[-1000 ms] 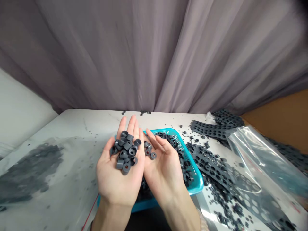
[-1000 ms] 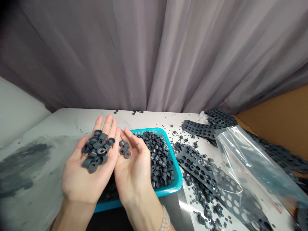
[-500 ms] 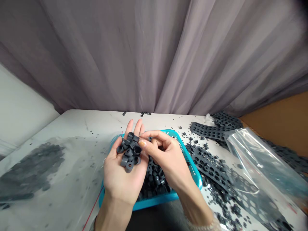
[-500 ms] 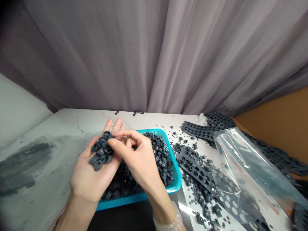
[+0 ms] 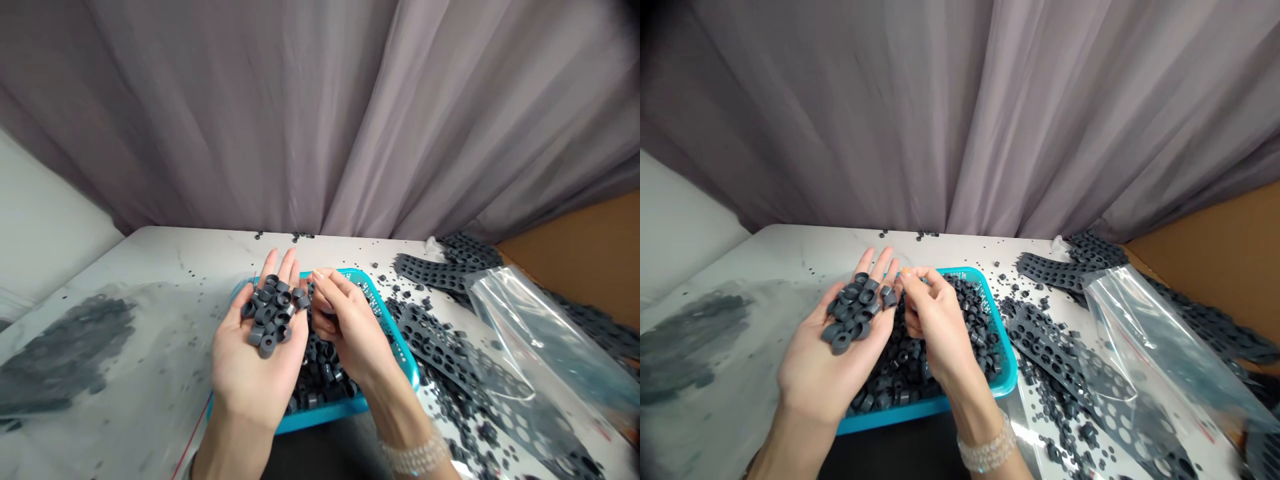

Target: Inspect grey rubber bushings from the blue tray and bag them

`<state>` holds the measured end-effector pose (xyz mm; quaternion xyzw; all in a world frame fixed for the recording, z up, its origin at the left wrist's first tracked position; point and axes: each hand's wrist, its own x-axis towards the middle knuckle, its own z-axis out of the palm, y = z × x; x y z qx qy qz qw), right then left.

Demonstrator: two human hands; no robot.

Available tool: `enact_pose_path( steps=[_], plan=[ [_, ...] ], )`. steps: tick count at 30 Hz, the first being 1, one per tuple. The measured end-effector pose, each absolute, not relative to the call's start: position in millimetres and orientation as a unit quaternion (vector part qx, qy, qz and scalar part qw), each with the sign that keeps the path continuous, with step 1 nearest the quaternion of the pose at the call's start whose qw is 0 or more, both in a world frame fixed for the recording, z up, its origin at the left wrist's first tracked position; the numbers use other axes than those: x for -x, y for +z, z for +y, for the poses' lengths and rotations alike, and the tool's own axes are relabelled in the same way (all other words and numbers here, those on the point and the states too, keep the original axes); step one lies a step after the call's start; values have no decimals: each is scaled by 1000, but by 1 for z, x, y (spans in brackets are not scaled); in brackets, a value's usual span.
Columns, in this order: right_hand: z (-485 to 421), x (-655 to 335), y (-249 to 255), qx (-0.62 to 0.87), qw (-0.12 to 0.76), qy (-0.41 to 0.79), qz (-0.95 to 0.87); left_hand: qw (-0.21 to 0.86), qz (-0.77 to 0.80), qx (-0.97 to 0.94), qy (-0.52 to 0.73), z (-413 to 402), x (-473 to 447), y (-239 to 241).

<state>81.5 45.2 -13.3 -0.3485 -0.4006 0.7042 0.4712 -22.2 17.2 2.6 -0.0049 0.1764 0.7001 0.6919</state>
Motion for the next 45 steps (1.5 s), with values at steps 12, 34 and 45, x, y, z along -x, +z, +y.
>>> enact_pose_path(
  steps=[12,34,45],
  plan=[
    [42,-70,-18,323,464,753,-337,691,178,14,701,19,23,7],
    [47,-69,-27,313,541,736,-259,721,190,6,666,23,20,-4],
    [50,-74,-21,266,557,772,-150,728,163,20,665,22,20,0]
  ],
)
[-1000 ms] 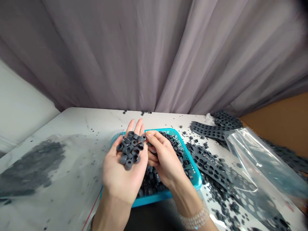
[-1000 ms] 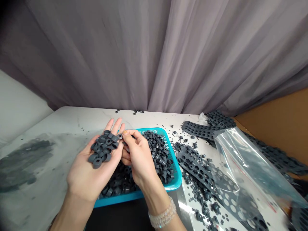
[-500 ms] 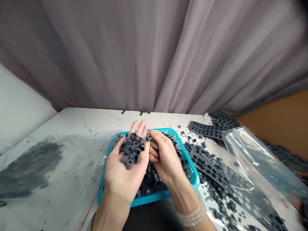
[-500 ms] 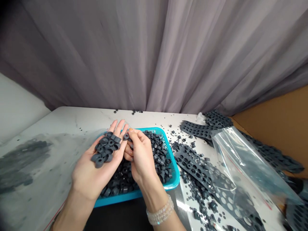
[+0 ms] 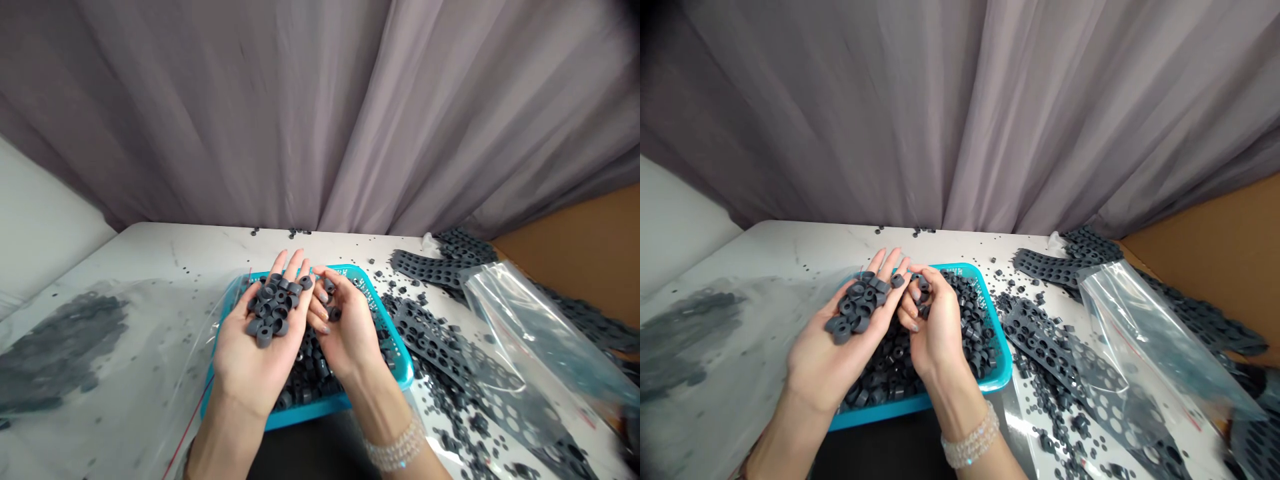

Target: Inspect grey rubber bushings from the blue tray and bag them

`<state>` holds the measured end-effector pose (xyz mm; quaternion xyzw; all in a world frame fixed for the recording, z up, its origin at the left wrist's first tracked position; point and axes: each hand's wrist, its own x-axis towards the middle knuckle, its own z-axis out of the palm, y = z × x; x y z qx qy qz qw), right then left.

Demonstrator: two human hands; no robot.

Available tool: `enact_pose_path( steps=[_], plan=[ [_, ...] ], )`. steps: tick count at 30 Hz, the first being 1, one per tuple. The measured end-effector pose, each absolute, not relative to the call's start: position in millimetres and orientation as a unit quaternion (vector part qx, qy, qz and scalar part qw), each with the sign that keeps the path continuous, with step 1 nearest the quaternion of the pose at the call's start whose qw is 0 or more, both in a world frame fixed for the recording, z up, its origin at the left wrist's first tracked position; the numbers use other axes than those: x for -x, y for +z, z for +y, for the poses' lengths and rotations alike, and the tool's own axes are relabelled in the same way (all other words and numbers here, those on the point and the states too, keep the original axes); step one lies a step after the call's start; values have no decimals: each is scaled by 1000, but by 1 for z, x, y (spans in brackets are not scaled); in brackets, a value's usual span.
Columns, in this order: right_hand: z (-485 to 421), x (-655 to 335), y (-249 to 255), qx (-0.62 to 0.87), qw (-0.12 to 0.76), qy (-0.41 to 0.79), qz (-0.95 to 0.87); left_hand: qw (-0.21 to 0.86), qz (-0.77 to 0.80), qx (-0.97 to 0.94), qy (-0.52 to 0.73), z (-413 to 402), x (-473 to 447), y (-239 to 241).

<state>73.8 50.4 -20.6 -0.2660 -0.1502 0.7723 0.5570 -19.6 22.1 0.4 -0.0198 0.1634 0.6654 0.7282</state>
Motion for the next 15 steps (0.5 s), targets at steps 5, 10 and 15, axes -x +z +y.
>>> enact_pose_path(
  steps=[5,10,15],
  plan=[
    [48,-70,-21,285,591,744,-128,741,147,17,654,22,19,1],
    [48,-74,-20,295,608,694,-247,745,133,26,654,22,22,1],
    [53,-93,-18,328,538,673,-387,763,122,25,635,23,29,-2]
  ],
)
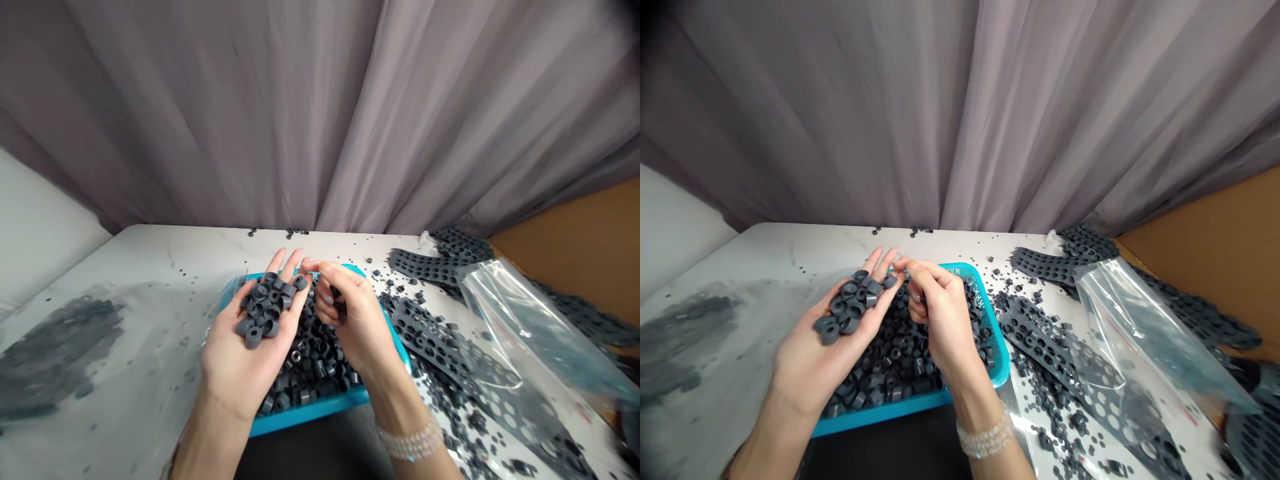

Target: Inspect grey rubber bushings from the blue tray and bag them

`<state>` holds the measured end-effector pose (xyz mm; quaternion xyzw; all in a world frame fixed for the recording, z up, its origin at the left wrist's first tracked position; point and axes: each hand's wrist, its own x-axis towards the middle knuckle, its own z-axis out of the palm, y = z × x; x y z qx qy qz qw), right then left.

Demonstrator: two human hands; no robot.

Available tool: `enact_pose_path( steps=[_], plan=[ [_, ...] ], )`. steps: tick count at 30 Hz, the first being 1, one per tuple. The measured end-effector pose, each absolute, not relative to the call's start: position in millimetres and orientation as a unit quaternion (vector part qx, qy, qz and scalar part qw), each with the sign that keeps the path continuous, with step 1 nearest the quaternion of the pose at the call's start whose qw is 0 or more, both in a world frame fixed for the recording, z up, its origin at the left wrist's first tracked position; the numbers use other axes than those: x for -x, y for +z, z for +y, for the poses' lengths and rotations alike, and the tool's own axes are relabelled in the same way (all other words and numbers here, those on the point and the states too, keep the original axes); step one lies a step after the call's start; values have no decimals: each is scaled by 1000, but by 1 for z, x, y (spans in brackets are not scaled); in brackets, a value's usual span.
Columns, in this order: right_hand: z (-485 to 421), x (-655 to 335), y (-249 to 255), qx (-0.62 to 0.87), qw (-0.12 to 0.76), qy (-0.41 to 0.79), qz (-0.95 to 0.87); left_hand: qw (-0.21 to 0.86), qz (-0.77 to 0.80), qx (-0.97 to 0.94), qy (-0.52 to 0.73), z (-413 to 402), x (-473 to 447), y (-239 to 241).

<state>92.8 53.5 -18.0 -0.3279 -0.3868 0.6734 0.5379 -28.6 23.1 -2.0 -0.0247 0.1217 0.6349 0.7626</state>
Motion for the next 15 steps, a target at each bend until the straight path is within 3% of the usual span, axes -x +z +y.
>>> enact_pose_path(
  steps=[8,15],
  plan=[
    [53,-103,-14,387,482,619,-484,764,144,50,627,23,27,1],
    [54,-108,-13,398,498,585,-502,766,145,51,624,24,24,4]
  ],
)
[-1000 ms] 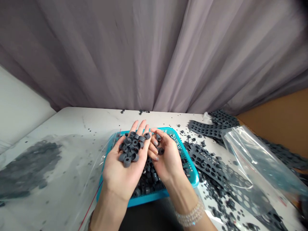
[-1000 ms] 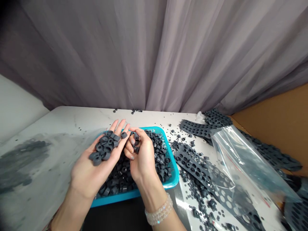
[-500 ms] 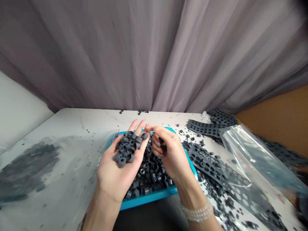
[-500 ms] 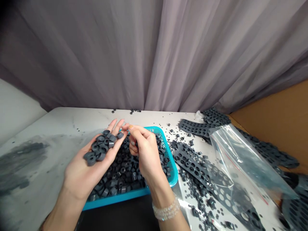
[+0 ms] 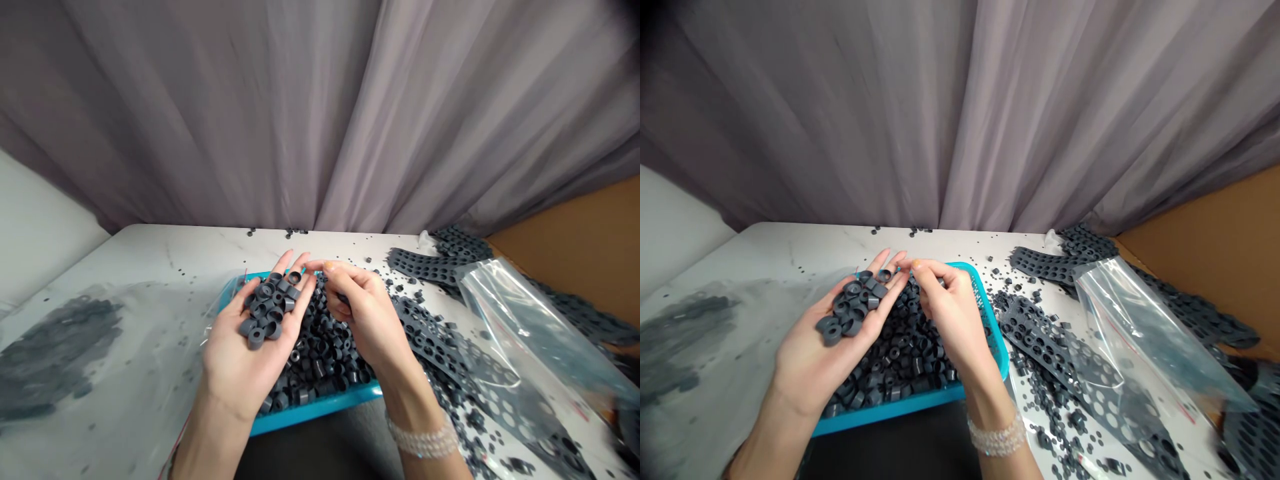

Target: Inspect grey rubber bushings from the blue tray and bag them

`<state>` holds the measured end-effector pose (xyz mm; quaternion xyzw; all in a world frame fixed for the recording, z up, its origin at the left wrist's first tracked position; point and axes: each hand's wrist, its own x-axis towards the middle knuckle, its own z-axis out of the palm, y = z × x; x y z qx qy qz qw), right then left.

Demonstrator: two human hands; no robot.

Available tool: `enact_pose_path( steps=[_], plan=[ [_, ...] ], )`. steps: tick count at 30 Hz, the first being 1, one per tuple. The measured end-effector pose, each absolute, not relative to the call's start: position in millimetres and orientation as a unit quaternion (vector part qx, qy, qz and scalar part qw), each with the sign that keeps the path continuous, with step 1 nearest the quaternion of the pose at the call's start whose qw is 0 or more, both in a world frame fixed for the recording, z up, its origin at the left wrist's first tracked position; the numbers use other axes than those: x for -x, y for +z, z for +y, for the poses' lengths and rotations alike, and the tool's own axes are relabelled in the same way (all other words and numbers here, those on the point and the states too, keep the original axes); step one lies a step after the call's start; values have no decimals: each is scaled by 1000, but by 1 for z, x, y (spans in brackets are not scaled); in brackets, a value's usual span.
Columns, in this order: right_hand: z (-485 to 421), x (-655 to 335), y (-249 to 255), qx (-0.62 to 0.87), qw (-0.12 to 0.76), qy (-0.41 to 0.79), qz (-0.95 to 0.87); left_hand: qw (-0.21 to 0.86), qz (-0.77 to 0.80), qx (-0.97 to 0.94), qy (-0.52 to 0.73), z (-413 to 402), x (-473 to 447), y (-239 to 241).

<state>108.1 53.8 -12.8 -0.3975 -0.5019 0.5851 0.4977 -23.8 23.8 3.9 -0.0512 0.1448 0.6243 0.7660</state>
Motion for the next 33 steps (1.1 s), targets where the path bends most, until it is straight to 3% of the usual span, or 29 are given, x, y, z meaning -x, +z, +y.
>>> enact_pose_path(
  steps=[33],
  plan=[
    [48,-74,-21,441,512,556,-485,713,241,13,658,28,17,-2]
  ],
)
